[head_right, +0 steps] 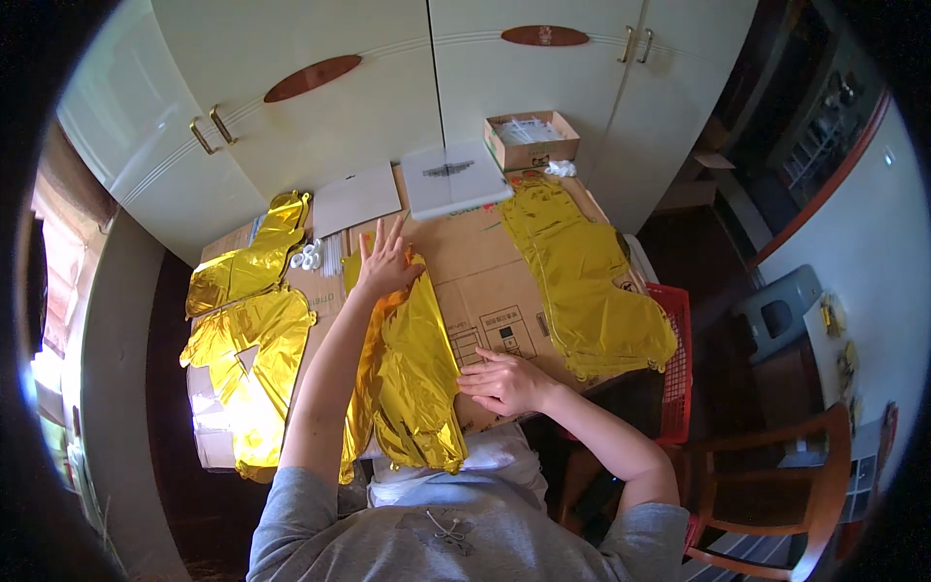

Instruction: Fold and organize gold foil letter/number balloons on a cardboard workspace.

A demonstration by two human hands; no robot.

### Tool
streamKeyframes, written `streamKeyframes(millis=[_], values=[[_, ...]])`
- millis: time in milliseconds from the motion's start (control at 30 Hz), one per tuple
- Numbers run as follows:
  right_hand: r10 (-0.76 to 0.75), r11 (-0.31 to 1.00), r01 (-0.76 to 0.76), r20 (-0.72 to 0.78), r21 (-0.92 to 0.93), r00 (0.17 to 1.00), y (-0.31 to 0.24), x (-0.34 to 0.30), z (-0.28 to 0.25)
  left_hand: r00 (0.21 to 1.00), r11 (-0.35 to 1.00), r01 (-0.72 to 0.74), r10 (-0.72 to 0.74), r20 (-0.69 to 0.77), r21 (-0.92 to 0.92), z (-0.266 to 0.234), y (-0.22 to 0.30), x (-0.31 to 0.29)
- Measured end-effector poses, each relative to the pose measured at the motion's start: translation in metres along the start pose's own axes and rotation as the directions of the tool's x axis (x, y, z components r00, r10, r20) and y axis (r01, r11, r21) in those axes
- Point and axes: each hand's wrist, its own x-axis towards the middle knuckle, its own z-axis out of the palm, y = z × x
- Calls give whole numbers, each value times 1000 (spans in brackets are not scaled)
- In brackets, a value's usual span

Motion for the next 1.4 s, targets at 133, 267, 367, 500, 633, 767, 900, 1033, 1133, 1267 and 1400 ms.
streamKeyframes(millis=[133,267,367,500,633,767,900,1033,1133,1267,1400], values=[[-4,1000,4,-7,-8,1000,0,1,0,997,997,74,-73,-18,22,3,-1,5],[43,999,-42,-21,15,999,-1,-3,1,1000,1000,15,-15,-20,14,-17,28,-9],[31,999,-31,-24,21,999,0,-1,3,999,996,-5,8,-36,84,-18,29,-25],[41,999,-41,-11,34,999,-2,0,1,993,999,34,-33,-117,7,-12,14,-33],[108,987,-100,-56,129,993,-1,-4,1,997,997,67,-67,33,-26,-42,-1,-96],[198,979,-194,-74,56,977,9,7,6,985,985,145,-135,110,-96,-37,-12,-167],[301,921,-264,92,-286,949,20,41,18,990,996,86,-81,113,-37,-31,6,-195],[372,858,-286,133,-426,919,22,52,27,997,999,23,-21,76,-25,-22,14,-196],[377,864,-308,108,-398,920,23,53,28,997,1000,2,0,74,-21,-18,17,-190],[395,860,-323,113,-396,912,22,55,29,999,1000,16,-15,53,-24,-9,27,-184],[425,845,-336,143,-416,894,19,57,25,999,999,26,-24,44,-41,-7,34,-182]])
